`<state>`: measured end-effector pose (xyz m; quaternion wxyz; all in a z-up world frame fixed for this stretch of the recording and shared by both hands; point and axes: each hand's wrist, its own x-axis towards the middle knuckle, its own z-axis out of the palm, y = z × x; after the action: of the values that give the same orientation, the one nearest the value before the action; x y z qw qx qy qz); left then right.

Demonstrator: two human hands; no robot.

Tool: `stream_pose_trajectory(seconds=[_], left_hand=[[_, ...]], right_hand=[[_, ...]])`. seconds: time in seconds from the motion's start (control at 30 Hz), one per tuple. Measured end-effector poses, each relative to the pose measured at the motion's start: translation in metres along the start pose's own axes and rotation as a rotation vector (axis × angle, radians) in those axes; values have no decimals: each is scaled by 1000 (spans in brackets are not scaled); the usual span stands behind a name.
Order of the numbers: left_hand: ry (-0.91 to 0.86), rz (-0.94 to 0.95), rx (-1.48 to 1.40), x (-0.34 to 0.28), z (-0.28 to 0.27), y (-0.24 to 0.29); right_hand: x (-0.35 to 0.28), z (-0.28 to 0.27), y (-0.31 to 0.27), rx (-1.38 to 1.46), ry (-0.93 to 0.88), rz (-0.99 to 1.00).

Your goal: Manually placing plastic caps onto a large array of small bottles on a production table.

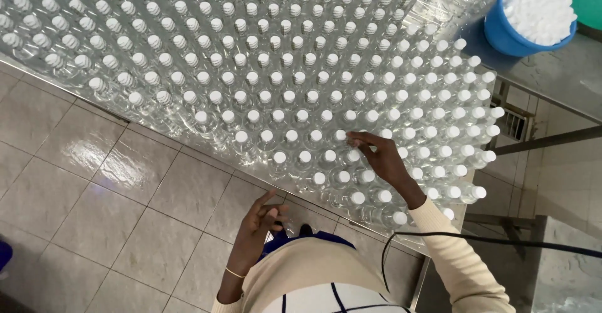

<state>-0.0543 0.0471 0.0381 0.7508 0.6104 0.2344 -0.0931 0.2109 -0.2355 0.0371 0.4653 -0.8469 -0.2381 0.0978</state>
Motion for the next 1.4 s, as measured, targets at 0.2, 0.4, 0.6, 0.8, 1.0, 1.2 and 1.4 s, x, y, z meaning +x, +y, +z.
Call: stream_pose_trajectory(seconds=[0.2,0.4,0.6,0.8,1.0,1.2,1.4], left_hand=[[55,49,8,-7,10,-3],[67,14,5,-10,27,-8],[73,37,-18,-19,41,-12],[131,-8,-34,-37,54,-20],[229,-30,-67,-54,62,-46],[261,-8,-164,-67,45,-61],[356,190,-290,-50,-13,-68]], right_hand=[[-5,-7,4,-135,-178,-120],[-9,-17,-2,-149,-257,-92],[-15,-15,-9,-189,-222,-57],[-8,-18,-6,-315,-344,23],[0,-29,-17,-330,-422,54],[-6,-29,-35,-507,-434,82],[-34,8,-98,-484,-101,6]])
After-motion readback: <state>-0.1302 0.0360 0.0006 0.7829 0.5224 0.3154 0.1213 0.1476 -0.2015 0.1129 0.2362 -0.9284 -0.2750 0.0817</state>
